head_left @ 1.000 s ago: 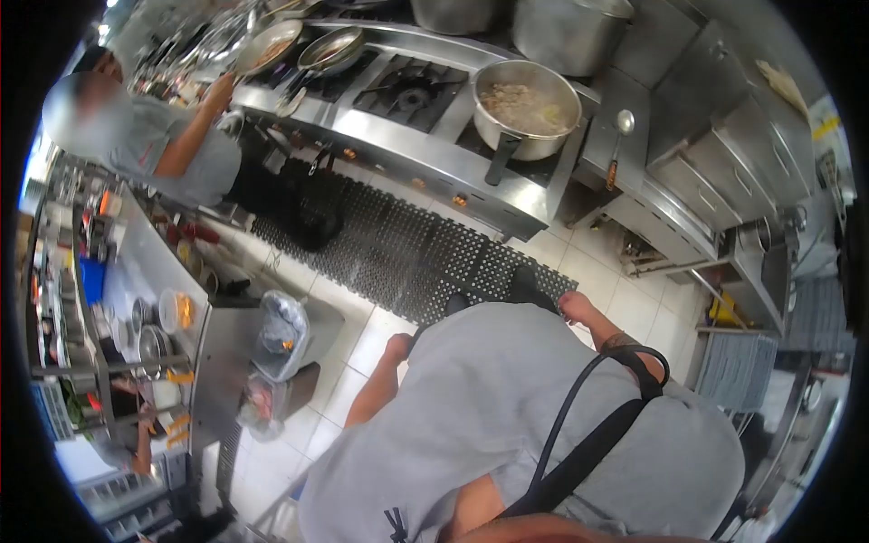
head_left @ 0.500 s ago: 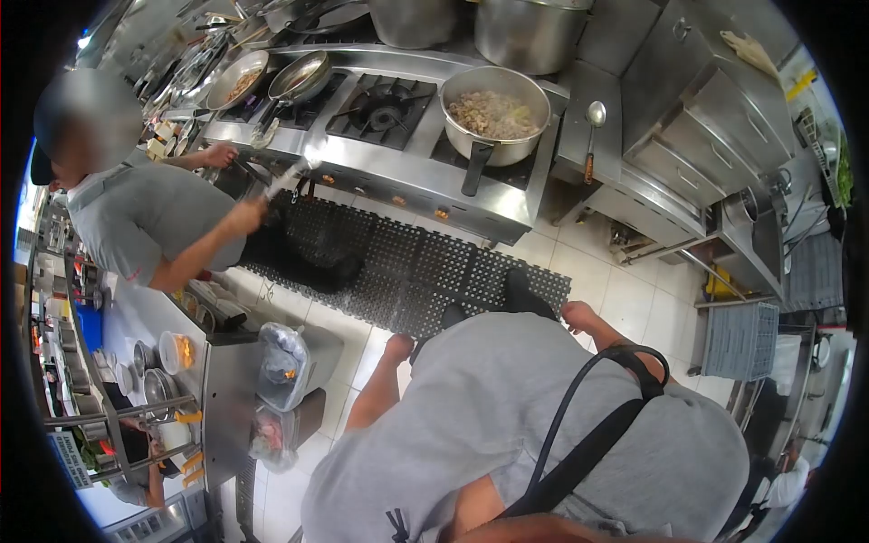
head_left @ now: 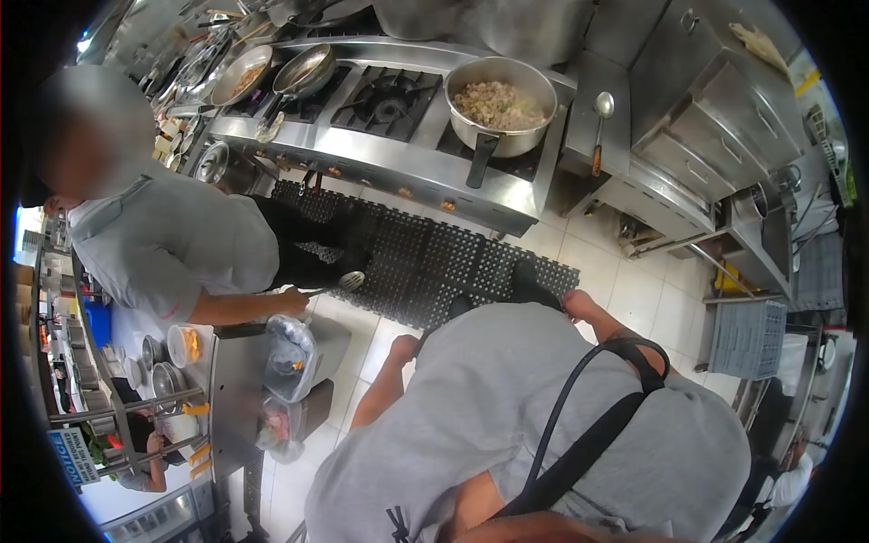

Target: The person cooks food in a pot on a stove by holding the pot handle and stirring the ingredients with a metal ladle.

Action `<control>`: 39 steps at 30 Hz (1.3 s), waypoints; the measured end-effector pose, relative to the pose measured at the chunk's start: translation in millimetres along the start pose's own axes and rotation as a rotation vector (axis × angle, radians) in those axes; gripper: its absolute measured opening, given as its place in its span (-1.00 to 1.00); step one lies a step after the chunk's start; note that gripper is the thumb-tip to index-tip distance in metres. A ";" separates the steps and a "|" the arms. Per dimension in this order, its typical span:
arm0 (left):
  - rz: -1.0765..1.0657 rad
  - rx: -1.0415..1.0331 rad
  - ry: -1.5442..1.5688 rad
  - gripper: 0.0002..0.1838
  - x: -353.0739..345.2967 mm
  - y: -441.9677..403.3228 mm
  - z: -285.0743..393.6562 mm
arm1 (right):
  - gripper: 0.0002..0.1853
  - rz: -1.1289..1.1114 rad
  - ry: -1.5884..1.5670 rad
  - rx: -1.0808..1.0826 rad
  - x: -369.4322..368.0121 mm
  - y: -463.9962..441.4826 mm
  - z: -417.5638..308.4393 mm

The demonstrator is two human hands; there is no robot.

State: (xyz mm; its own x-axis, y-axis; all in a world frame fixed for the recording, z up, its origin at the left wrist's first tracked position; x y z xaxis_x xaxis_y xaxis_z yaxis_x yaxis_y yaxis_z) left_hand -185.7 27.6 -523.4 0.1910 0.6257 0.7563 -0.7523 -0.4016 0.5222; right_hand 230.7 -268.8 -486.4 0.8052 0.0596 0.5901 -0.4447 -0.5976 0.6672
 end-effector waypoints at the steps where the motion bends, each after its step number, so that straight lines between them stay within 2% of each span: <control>1: -0.004 0.001 -0.001 -0.80 -1.8 2.6 -1.1 | -0.79 0.028 0.102 0.155 -8.3 -15.2 11.2; 4: 0.107 -0.028 0.038 -0.79 7.9 9.5 3.4 | -0.79 0.059 0.200 0.336 -13.1 -19.7 9.8; 6: 0.054 0.052 0.160 -0.78 12.7 12.0 5.5 | -0.79 0.061 0.199 0.363 -12.1 -21.3 5.3; 9: 0.036 0.004 0.136 -0.77 8.8 5.7 3.5 | -0.78 0.049 0.178 0.259 -7.6 -16.4 0.2; 12: 0.044 0.063 0.194 -0.78 12.5 4.2 6.5 | -0.78 0.050 0.179 0.332 -4.2 -11.7 -6.3; 14: 0.040 0.092 0.250 -0.78 19.4 4.2 13.1 | -0.78 0.007 -0.052 0.005 10.1 5.3 -15.5; 15: 0.038 0.122 0.306 -0.79 21.1 3.9 14.5 | -0.78 0.006 -0.053 0.002 12.1 8.5 -17.9; 16: 0.036 0.120 0.306 -0.79 11.5 -2.5 6.2 | -0.78 0.028 -0.042 0.053 12.6 8.0 -17.0; 18: 0.056 -0.144 -0.162 -0.80 8.6 -11.7 13.5 | -0.79 0.050 -0.032 0.101 12.2 6.1 -9.8; 19: 0.054 -0.145 -0.162 -0.80 10.4 -13.0 16.3 | -0.79 0.056 0.018 0.199 12.0 5.4 -9.2; 21: -0.037 0.014 -0.054 -0.78 12.9 -16.2 15.0 | -0.79 0.061 0.068 0.295 13.5 8.2 -11.9; 23: -0.027 0.043 -0.022 -0.75 10.1 -22.5 12.9 | -0.79 0.042 -0.252 -0.174 31.3 31.5 -25.6; 28: 0.026 0.124 0.118 -0.69 16.7 -30.4 17.0 | -0.78 0.046 -0.256 -0.168 40.2 31.6 -24.4; 30: -0.053 0.030 -0.083 -0.69 12.4 -37.1 22.4 | -0.78 0.036 -0.262 -0.178 42.1 27.1 -20.2; 34: -0.039 0.030 -0.110 -0.71 11.5 -43.9 28.6 | -0.79 -0.006 -0.278 -0.212 52.9 17.1 -15.3; 36: 0.010 -0.051 -0.120 -0.72 15.2 -45.0 38.6 | -0.79 -0.032 -0.258 -0.215 59.2 8.8 -10.2; 39: 0.015 0.082 0.035 -0.74 17.4 -50.9 44.0 | -0.79 -0.071 -0.231 -0.200 58.7 -23.1 21.8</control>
State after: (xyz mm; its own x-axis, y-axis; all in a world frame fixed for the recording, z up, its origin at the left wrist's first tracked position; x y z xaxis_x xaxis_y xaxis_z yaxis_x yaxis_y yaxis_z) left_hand -116.4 29.5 -519.5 0.1566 0.6419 0.7506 -0.7008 -0.4633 0.5424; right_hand 296.8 -269.0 -477.1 0.8945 -0.1015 0.4353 -0.4343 -0.4283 0.7924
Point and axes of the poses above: each hand's wrist, its own y-axis away from the middle knuckle, its own x-axis out of the back of the hand, z = x × y, the point moved 6 cm from there along -y, towards the middle knuckle, and after that the axes turned 3 degrees about z, right-handed, at the moved point
